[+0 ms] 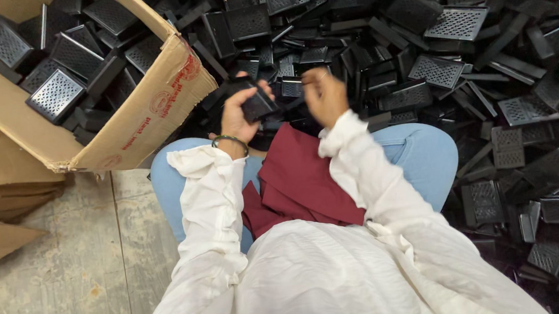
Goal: The person sits on the floor and repeatedly picks up small black plastic parts from a large pile, briefly inspects them, and places them into a cardboard box. The process continues with consistent pick-and-place motions.
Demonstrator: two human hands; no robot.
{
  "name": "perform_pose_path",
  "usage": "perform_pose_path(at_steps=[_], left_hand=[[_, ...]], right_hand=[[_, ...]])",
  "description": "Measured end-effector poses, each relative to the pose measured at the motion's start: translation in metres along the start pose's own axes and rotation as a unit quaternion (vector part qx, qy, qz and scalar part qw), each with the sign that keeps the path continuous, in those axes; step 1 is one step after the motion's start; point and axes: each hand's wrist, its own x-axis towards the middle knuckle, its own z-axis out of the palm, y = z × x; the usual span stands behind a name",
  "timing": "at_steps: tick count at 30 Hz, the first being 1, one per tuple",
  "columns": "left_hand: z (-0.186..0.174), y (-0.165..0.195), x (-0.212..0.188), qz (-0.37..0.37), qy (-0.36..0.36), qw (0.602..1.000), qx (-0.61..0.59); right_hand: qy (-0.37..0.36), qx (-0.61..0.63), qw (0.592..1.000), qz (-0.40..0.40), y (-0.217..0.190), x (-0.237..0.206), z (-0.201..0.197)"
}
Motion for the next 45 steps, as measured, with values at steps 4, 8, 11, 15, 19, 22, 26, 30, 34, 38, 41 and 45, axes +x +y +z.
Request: perform_pose_path(at_steps=[4,8,11,15,19,22,26,30,34,38,41,45], left_hand=[[0.005,0.012,-0.006,0.061,0.07,0.992,-0.082],[0.01,0.015,-0.008,0.064,0.102,0.991,-0.065],[0.014,0.015,-0.009,0.053,0.114,0.989,-0.083],[0.016,0.015,-0.014,0.081,0.082,0.993,-0.028],[0.02,0.017,-0.024,0.111,0.059,0.991,0.037],[0.023,0.018,-0.027,0.086,0.099,0.991,-0.036],[0.026,0.013,-0.023,0.09,0.091,0.992,-0.014],[0.024,0.01,-0.02,0.09,0.044,0.994,0.039],[0.023,0.011,-0.019,0.101,0.062,0.985,0.122],[0.039,-0.004,-0.011,0.119,0.034,0.935,0.332],[0.055,-0.024,-0.004,0.088,0.001,0.91,0.406],[0.066,-0.032,-0.015,0.069,-0.084,0.956,0.273]], right_hand=[[-0.11,-0.398,0.882,0.229,0.049,0.04,-0.007],[-0.107,-0.395,0.874,0.262,0.061,0.039,0.004],[-0.116,-0.409,0.863,0.272,0.065,0.032,0.002],[-0.06,-0.424,0.867,0.254,0.058,0.025,0.0],[-0.027,-0.485,0.865,0.126,0.04,0.027,-0.004],[-0.098,-0.439,0.876,0.172,0.031,0.035,-0.013],[-0.093,-0.406,0.887,0.201,0.037,0.031,-0.009],[-0.038,-0.394,0.885,0.243,0.054,0.022,0.0],[0.015,-0.344,0.916,0.203,0.059,0.026,-0.015],[0.09,-0.137,0.986,0.041,0.008,0.015,-0.027],[0.024,-0.028,0.999,-0.013,-0.053,-0.017,-0.014],[0.092,-0.119,0.957,-0.249,-0.1,-0.029,-0.021]])
